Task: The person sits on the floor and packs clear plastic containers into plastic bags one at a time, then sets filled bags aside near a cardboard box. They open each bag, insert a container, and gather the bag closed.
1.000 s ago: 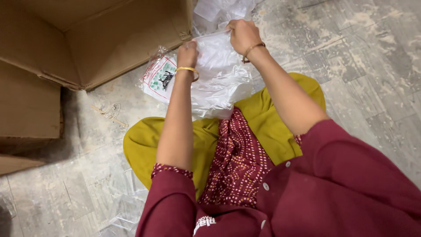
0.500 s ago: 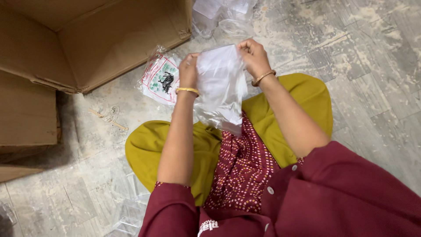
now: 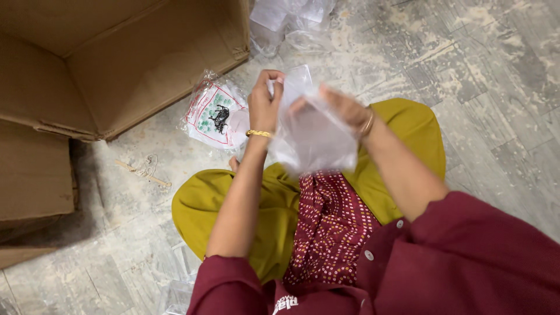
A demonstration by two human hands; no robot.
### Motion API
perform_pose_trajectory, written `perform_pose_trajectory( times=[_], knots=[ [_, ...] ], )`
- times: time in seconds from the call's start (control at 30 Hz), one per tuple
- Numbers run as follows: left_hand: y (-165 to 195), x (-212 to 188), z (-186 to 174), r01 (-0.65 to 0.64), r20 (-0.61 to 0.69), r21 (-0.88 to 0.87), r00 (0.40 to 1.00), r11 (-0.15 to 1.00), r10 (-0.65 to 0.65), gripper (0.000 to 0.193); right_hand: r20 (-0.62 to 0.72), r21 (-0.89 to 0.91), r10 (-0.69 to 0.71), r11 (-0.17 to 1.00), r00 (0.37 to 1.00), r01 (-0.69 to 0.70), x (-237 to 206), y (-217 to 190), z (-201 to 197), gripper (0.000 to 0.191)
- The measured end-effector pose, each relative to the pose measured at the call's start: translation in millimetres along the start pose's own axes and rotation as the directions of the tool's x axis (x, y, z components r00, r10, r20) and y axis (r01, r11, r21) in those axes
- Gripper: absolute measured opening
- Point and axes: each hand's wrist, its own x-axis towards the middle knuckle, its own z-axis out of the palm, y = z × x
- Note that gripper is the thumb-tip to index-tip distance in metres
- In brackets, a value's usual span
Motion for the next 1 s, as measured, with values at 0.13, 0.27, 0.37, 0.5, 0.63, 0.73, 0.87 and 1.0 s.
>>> perform_pose_trajectory(
  times=[0.13,0.27,0.37,0.5,0.63,0.73,0.87,1.0],
  knots=[
    [-12,-9,-5,-0.107,0.093,-0.101,0.989,0.989,0.117,0.027,-0.039,-0.509,-0.021,0.861,0.999,-0.002,-3,3,11,0.063],
    [-71,-37,-37,-0.223,0.049,-0.159,0.971,0.962,0.233,0.033,-0.453,-0.197,-0.233,0.967,0.86,0.158,-23,-17,-57,0.037],
    [-104,-42,-50,0.021,0.082,-0.207,0.997,0.978,-0.004,0.028,-0.772,-0.447,-0.429,0.891,0.469,0.08,-20,-29,-118,0.041],
    [-109,-23,-39,0.254,0.221,-0.299,0.956,0.92,-0.192,0.025,-0.887,-0.461,-0.452,0.881,0.097,-0.107,7,-25,-157,0.042],
    [-106,-4,-28,0.269,0.301,-0.15,0.929,0.951,-0.215,0.021,-0.965,-0.26,-0.257,0.963,-0.047,0.074,50,-11,-162,0.036],
    [-111,5,-25,0.303,0.351,-0.077,0.9,0.95,-0.259,0.018,-0.964,-0.261,-0.25,0.957,-0.092,0.13,81,-1,-164,0.037],
    [-122,13,-17,0.308,0.41,-0.046,0.873,0.95,-0.263,0.018,-0.98,-0.198,-0.19,0.966,-0.065,0.164,129,6,-170,0.033],
    [-130,21,-13,0.344,0.407,0.038,0.852,0.938,-0.33,0.019,-0.987,-0.026,-0.088,0.911,0.134,0.411,188,-11,-196,0.019]
  ],
)
